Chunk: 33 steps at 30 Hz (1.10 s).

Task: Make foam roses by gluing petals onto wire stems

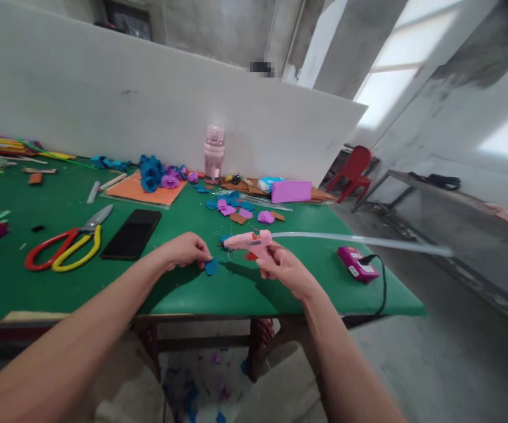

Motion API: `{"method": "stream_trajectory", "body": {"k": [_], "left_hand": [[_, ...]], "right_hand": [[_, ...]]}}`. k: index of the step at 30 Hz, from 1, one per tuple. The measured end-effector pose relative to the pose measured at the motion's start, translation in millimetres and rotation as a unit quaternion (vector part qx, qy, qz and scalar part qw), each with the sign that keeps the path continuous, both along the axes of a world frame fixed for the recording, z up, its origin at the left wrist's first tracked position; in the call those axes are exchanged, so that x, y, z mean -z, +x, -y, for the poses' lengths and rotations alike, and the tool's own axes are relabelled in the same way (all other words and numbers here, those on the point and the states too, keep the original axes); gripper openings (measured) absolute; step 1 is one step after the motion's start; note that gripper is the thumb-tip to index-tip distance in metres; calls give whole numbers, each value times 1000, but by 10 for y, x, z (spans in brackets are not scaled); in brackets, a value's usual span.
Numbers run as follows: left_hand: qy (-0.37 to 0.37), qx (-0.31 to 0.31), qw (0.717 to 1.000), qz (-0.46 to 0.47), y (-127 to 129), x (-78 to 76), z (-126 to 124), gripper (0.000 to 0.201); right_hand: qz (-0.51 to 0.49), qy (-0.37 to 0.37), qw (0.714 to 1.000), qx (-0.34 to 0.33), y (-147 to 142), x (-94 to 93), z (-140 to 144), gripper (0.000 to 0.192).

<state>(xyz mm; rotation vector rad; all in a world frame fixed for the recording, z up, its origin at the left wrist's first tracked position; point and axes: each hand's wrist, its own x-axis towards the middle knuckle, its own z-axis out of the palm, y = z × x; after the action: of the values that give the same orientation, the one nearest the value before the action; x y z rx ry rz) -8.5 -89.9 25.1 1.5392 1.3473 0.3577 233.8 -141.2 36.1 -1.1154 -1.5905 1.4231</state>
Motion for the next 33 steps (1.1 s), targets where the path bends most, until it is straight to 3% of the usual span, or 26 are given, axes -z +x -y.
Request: {"method": "stream_trajectory", "body": {"k": [11, 15, 24, 33], "left_hand": [[52, 22, 998, -40, 28, 42, -15, 8], [33, 14, 999, -41, 28, 36, -4, 6], [65, 27, 996, -57, 33, 31, 36, 4], [76, 31, 995, -64, 29, 52, 35, 6]], "right_hand": [[184, 111, 976, -26, -53, -89, 110, 26], [231, 147, 961, -30, -68, -59, 96, 23], [208, 106, 971, -50, -53, -92, 141, 27], [219, 132, 965, -62, -90, -56, 156, 28]]}}
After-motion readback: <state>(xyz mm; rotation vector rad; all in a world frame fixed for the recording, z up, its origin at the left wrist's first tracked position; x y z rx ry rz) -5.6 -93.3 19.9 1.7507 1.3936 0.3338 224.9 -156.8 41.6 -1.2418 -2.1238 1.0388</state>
